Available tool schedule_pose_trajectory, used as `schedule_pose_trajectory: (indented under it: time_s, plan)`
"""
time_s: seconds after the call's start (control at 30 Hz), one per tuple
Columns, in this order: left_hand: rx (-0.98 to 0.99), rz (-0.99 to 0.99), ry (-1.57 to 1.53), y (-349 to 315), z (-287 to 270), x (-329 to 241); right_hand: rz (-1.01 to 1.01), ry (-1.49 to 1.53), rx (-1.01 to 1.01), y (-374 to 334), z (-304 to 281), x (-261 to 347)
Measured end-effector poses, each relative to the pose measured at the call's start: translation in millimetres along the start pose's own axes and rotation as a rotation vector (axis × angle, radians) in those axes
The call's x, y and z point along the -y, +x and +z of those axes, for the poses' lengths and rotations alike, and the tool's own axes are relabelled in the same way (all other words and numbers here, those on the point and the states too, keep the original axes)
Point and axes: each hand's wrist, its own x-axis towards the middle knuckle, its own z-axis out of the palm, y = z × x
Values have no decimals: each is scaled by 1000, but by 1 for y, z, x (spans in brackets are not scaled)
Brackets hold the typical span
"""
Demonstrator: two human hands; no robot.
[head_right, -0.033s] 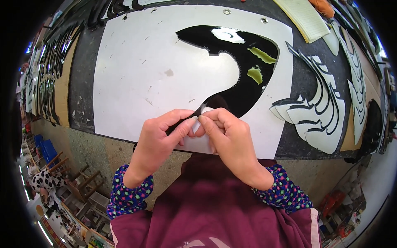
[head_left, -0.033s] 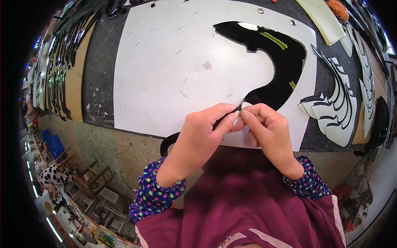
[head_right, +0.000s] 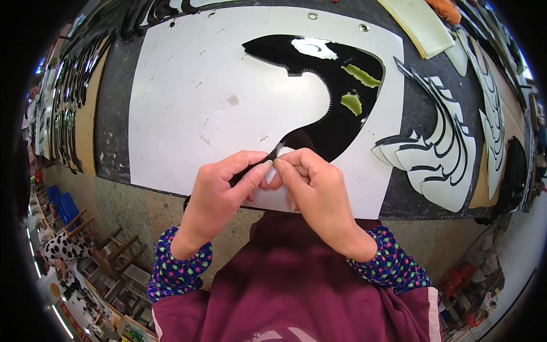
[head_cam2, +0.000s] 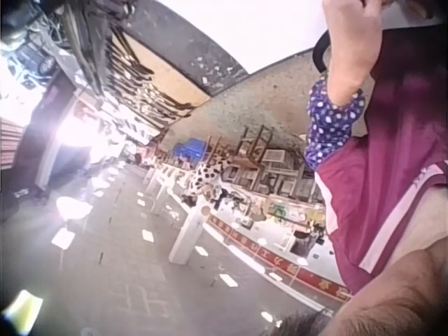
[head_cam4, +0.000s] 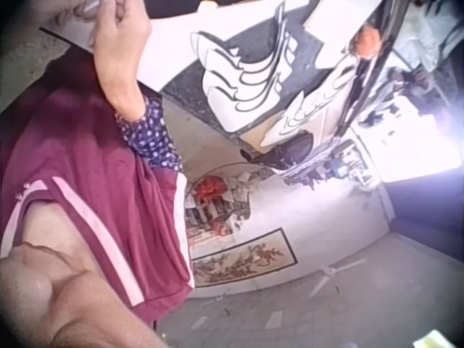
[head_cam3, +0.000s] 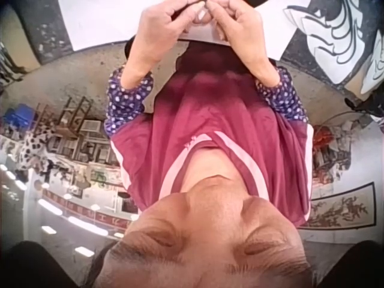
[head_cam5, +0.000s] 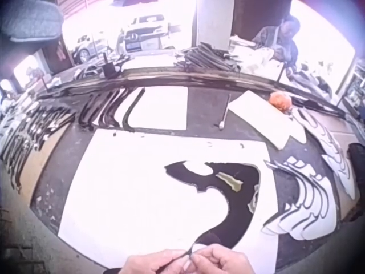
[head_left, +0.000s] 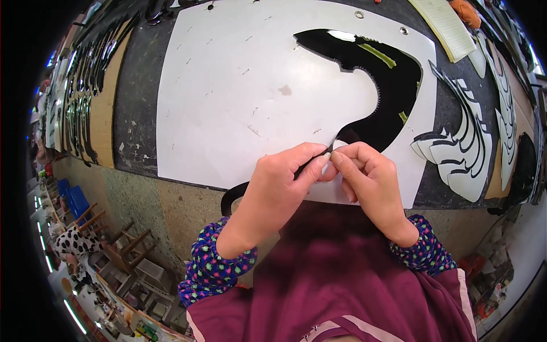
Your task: Organizing and tallying shoe components at a workbench, recording quantities in a notebook and on a log sheet.
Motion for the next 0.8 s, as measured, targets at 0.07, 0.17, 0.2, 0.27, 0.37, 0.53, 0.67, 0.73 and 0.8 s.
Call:
schedule_pose_trajectory:
  time_s: [0.07, 0.17, 0.2, 0.27, 0.37, 0.53, 0.67, 0.73, 0.8]
  plan:
    - [-24, 75, 37, 1, 4, 2, 18, 41, 3, 1, 0, -1]
    - [-54, 126, 95, -1, 8, 8, 41, 68, -3, 3, 0, -3]
    - [-55, 125, 95, -1, 8, 8, 22, 37, -9, 4, 0, -4]
    - [-58, 122, 98, -1, 9, 8, 5, 5, -18, 7, 0, -5]
    - [-65, 111, 85, -2, 8, 8, 9, -44, -21, 10, 0, -6]
    - [-72, 126, 100, -1, 9, 10, -112, -154, -88, 12, 3, -11]
    - [-87, 141, 73, -1, 11, 13, -149, -170, -102, 12, 3, -14]
    - [-59, 109, 65, -2, 8, 11, -235, -204, -127, 11, 3, -17]
    - [-29, 77, 56, -2, 5, 8, -244, -207, -142, 9, 3, -20]
